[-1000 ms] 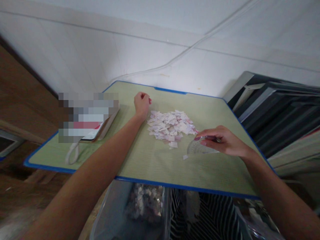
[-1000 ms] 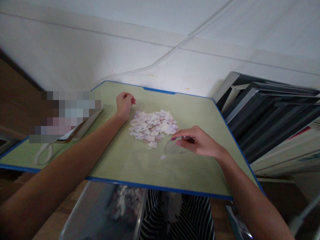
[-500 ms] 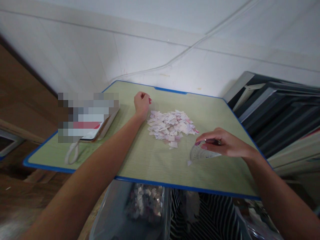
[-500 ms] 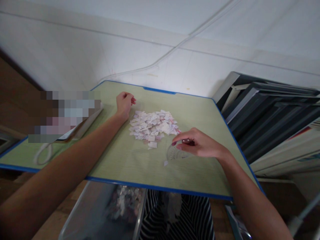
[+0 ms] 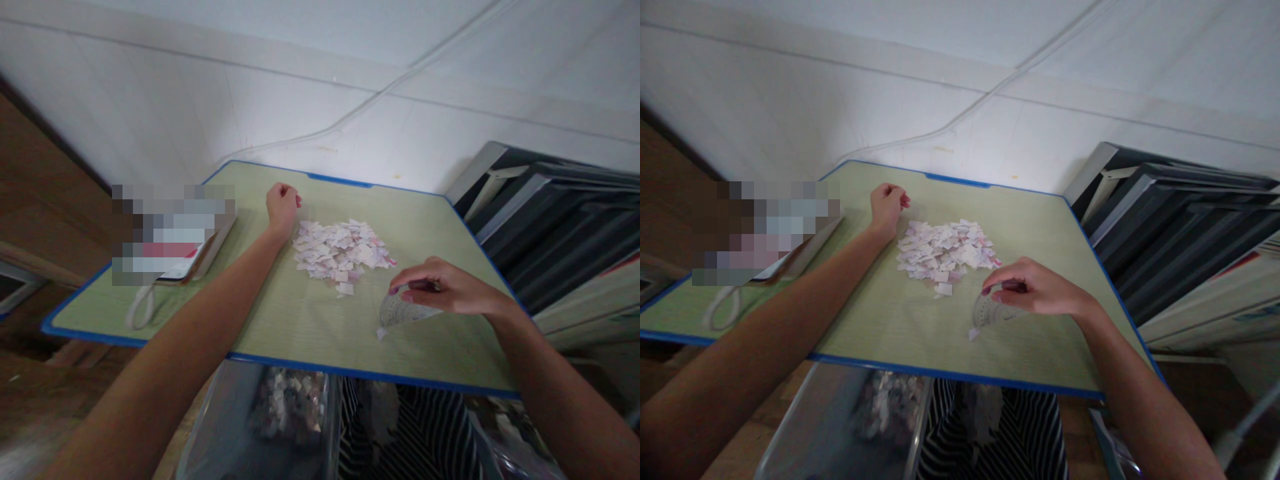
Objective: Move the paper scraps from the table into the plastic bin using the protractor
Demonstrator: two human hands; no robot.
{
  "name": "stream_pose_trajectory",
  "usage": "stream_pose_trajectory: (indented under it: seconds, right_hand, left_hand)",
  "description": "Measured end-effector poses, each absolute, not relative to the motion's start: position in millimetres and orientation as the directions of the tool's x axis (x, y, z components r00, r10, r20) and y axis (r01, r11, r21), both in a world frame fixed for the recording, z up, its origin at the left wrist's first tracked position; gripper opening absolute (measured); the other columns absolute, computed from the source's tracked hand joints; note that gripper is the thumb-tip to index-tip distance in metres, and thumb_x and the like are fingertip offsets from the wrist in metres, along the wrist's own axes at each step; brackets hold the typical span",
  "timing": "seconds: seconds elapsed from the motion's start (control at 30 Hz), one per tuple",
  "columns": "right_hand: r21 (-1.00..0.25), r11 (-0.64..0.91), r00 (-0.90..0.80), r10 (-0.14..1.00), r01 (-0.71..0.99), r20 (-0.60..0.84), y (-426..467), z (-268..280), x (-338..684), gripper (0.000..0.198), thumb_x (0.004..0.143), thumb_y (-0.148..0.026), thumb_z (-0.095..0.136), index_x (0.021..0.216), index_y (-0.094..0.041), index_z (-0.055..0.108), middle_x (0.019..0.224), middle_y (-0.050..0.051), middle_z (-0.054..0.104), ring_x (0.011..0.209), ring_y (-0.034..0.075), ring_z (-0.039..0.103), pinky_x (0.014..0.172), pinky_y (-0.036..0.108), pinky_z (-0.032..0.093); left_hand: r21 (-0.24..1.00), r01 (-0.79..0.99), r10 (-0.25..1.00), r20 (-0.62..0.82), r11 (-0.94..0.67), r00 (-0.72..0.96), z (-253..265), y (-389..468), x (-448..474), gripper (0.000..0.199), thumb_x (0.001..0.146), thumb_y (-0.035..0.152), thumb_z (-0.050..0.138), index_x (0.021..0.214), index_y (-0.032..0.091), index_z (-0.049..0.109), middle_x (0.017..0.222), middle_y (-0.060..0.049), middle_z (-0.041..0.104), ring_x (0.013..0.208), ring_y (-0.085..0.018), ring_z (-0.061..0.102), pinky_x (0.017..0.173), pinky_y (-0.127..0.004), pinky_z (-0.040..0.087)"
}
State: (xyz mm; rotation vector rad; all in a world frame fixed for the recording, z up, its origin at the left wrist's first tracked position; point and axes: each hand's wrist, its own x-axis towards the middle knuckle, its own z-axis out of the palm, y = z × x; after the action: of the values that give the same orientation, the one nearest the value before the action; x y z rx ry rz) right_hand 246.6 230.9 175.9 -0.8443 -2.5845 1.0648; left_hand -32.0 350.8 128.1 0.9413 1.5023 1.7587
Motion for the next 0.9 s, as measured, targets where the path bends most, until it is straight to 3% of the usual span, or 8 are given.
stream_pose_trajectory:
  seconds: [0.23, 0.37, 0.57, 0.7, 0.9]
  right_hand:
    - [-0.687, 0.471, -0.613, 0.789, 0.553, 0.047, 234.0, 166.2, 244.2, 0.029, 0.09, -0.034, 0.058, 0.099, -0.011, 0.072, 0.054, -0.003, 0.049, 0.046, 0.007, 0.033, 0.042, 0.022, 0.024]
    - [-0.683, 0.484, -0.617, 0.785, 0.547, 0.062, 234.1, 168.7, 245.9, 0.027, 0.09, -0.035, 0.06, 0.098, -0.013, 0.073, 0.06, 0.0, 0.058, 0.047, 0.008, 0.036, 0.045, 0.022, 0.027]
    - [-0.673, 0.487, -0.635, 0.772, 0.557, 0.033, 233.8, 169.9, 247.3, 0.027, 0.091, -0.034, 0.059, 0.098, -0.012, 0.073, 0.053, -0.003, 0.05, 0.045, 0.007, 0.033, 0.043, 0.022, 0.024]
    - [-0.675, 0.487, -0.663, 0.749, 0.554, -0.004, 233.4, 171.1, 248.3, 0.029, 0.091, -0.038, 0.06, 0.098, -0.013, 0.074, 0.056, -0.002, 0.053, 0.046, 0.008, 0.035, 0.043, 0.022, 0.025]
    - [-0.685, 0.468, -0.588, 0.806, 0.558, 0.071, 232.4, 170.1, 246.2, 0.031, 0.09, -0.039, 0.059, 0.098, -0.012, 0.073, 0.061, 0.001, 0.057, 0.049, 0.008, 0.038, 0.045, 0.023, 0.029]
  left_hand:
    - [0.99, -0.013, 0.83, 0.112, -0.143, -0.546, 128.7, 349.8, -31.8, 0.032, 0.079, 0.0, 0.046, 0.055, 0.021, 0.044, 0.049, 0.006, 0.048, 0.048, -0.008, 0.046, 0.051, -0.021, 0.035]
    - [0.99, -0.014, 0.831, 0.109, -0.139, -0.546, 128.9, 349.5, -31.6, 0.031, 0.079, 0.001, 0.046, 0.055, 0.021, 0.044, 0.05, 0.006, 0.049, 0.048, -0.008, 0.046, 0.051, -0.021, 0.035]
    - [0.988, -0.007, 0.827, 0.126, -0.155, -0.547, 126.7, 351.2, -32.6, 0.031, 0.078, 0.002, 0.046, 0.055, 0.022, 0.044, 0.049, 0.006, 0.049, 0.047, -0.008, 0.046, 0.05, -0.021, 0.036]
    - [0.985, 0.004, 0.823, 0.146, -0.172, -0.549, 124.7, 352.4, -33.3, 0.03, 0.078, 0.002, 0.047, 0.055, 0.022, 0.045, 0.049, 0.006, 0.05, 0.047, -0.008, 0.046, 0.05, -0.02, 0.036]
    - [0.988, -0.011, 0.83, 0.123, -0.153, -0.545, 126.6, 350.3, -32.5, 0.031, 0.078, 0.002, 0.046, 0.055, 0.022, 0.044, 0.049, 0.006, 0.049, 0.048, -0.008, 0.046, 0.051, -0.021, 0.036]
